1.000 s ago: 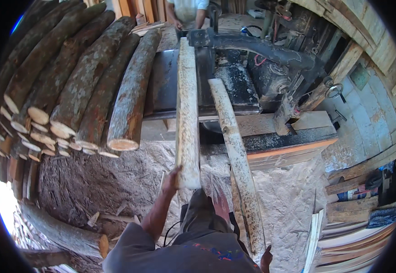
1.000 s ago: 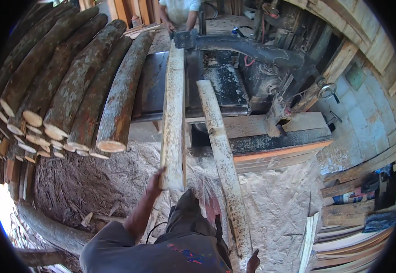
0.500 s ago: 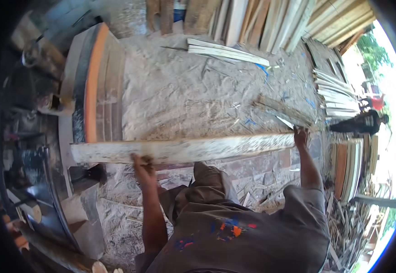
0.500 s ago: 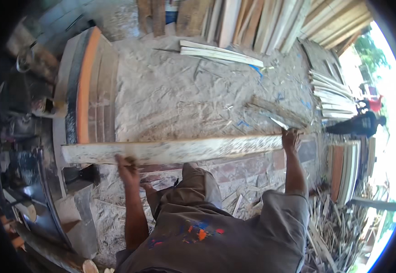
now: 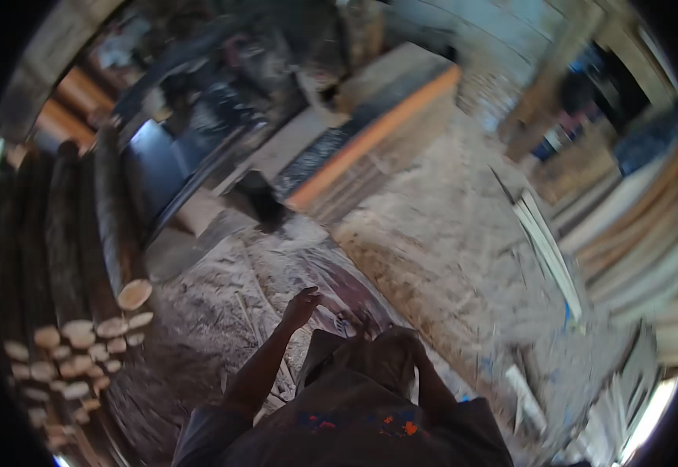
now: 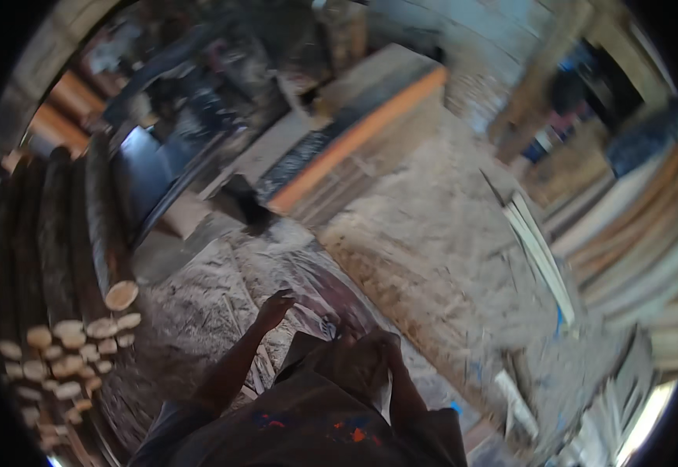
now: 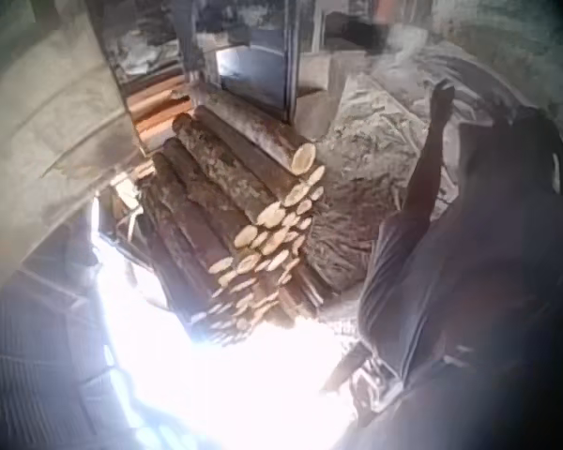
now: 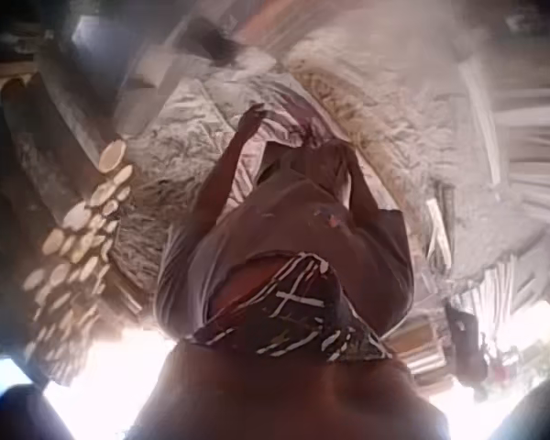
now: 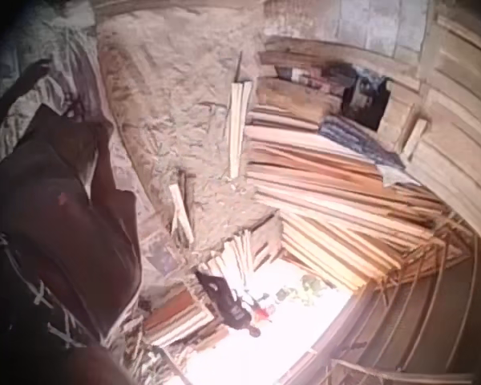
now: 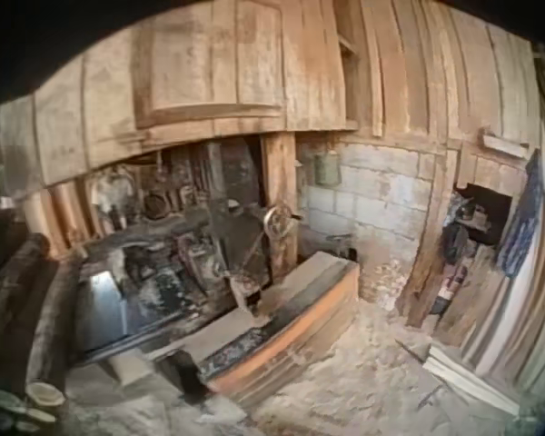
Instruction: The person feeds wooden logs into a large saw machine one at a time and removes the cut planks, using their hands and a hook tool to manipulate the wood.
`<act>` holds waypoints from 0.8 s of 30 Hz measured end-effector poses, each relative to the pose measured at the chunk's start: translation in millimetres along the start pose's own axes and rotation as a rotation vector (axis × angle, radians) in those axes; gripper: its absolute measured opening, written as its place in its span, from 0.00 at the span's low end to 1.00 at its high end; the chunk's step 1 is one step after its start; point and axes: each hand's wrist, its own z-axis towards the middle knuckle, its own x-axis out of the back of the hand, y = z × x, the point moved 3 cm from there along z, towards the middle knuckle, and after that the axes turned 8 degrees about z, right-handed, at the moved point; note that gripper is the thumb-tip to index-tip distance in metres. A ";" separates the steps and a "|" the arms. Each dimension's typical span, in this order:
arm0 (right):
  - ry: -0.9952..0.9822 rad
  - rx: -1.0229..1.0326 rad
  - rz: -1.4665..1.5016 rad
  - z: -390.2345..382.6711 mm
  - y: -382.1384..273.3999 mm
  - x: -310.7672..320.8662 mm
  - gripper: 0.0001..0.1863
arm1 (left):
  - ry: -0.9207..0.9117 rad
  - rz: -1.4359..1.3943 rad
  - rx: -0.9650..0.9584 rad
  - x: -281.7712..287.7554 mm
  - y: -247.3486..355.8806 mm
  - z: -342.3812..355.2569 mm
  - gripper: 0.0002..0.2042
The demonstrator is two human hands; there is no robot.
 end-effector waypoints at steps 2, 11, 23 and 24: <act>-0.214 -0.257 0.005 61.7 -71.2 -6.1 0.27 | 0.132 -0.125 0.302 68.2 -29.9 -20.4 0.20; -0.340 -0.428 0.320 222.5 -228.0 13.3 0.18 | 0.771 -0.916 0.887 27.1 -239.7 -167.6 0.19; -0.527 -0.119 -0.138 457.5 -376.9 -52.6 0.23 | 0.233 -0.591 0.934 1.5 -285.0 -52.1 0.25; -0.519 -0.265 0.071 477.5 -403.9 -56.0 0.18 | 0.249 -0.466 1.031 35.9 -293.2 -25.6 0.25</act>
